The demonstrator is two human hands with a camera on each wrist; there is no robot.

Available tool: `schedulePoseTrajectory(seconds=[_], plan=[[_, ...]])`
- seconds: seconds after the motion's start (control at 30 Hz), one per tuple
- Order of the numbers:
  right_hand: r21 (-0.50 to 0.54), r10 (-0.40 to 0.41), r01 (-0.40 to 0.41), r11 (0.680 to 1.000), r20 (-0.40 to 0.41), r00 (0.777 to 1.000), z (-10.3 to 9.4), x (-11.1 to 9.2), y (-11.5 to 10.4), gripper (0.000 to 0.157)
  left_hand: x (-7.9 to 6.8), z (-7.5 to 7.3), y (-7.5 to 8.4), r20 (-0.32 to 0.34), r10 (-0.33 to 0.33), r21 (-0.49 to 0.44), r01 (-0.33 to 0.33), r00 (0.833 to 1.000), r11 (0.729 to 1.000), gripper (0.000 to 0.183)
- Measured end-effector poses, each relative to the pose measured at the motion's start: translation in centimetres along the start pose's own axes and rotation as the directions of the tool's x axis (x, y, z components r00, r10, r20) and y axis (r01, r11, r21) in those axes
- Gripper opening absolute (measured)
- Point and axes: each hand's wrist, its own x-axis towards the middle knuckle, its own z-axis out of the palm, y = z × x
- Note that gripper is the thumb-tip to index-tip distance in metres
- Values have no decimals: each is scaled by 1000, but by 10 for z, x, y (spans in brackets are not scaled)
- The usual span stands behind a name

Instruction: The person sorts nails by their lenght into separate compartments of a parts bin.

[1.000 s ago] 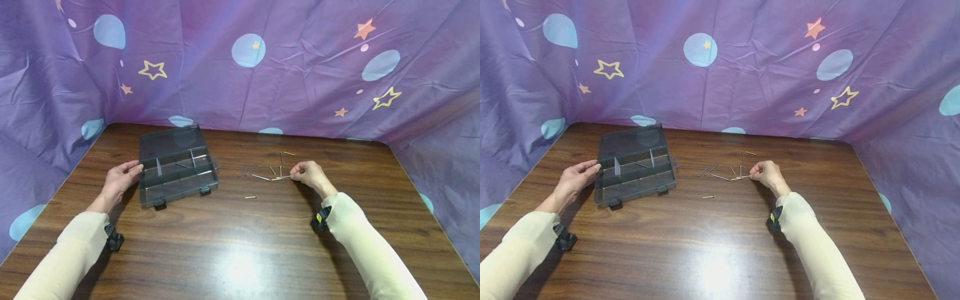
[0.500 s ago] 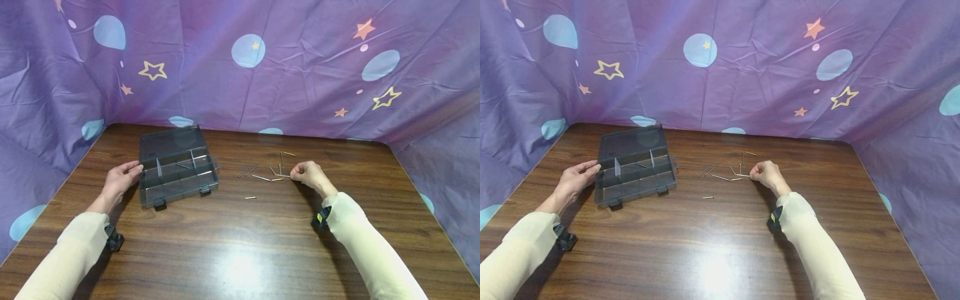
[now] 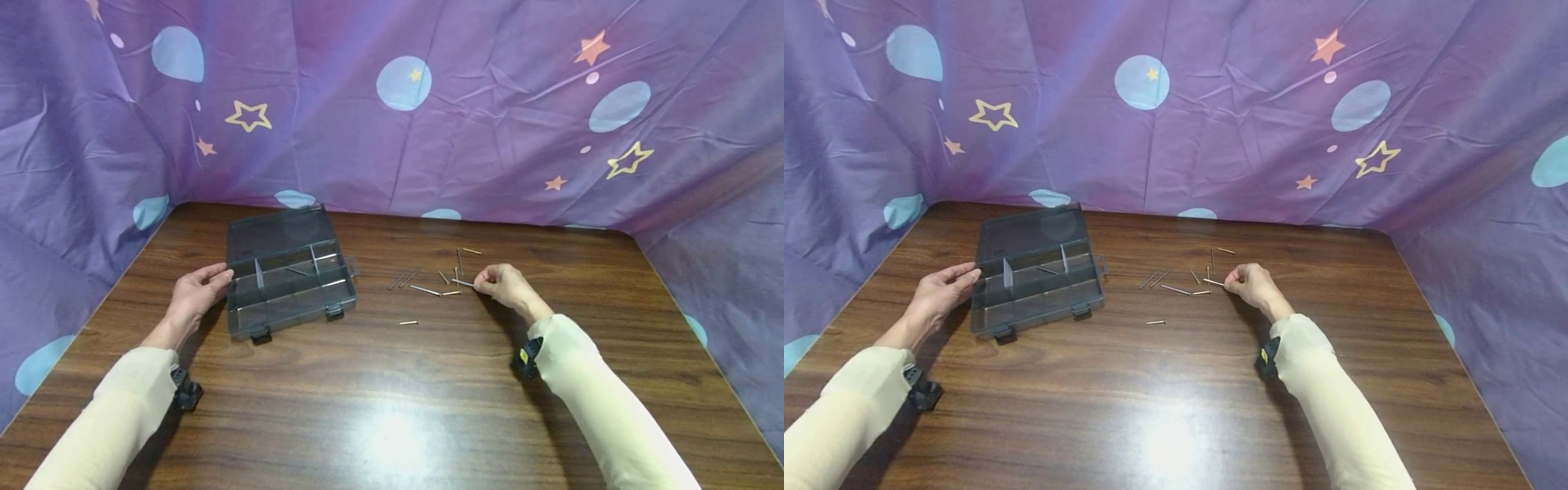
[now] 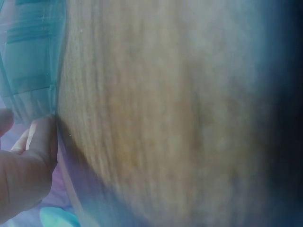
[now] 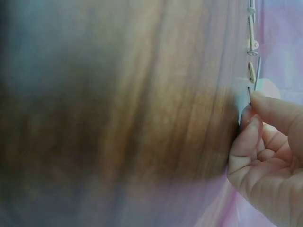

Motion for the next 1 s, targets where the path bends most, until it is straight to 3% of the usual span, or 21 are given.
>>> schedulePoseTrajectory(seconds=[0.33, 0.77, 1.0], plan=[[108, 7, -6, 994, -8, 1000, 4, -1, 1, 13, 0, -2, 1, -18, -34, 36, 35, 999, 999, 55], [126, 19, -18, 992, -7, 1000, 5, 2, -3, 15, -3, -4, 2, -37, -28, 88, 32, 999, 996, 54], [131, 38, -36, 991, -12, 999, 3, 0, 3, 15, -2, 2, 3, -24, -40, 89, 42, 999, 995, 54]])
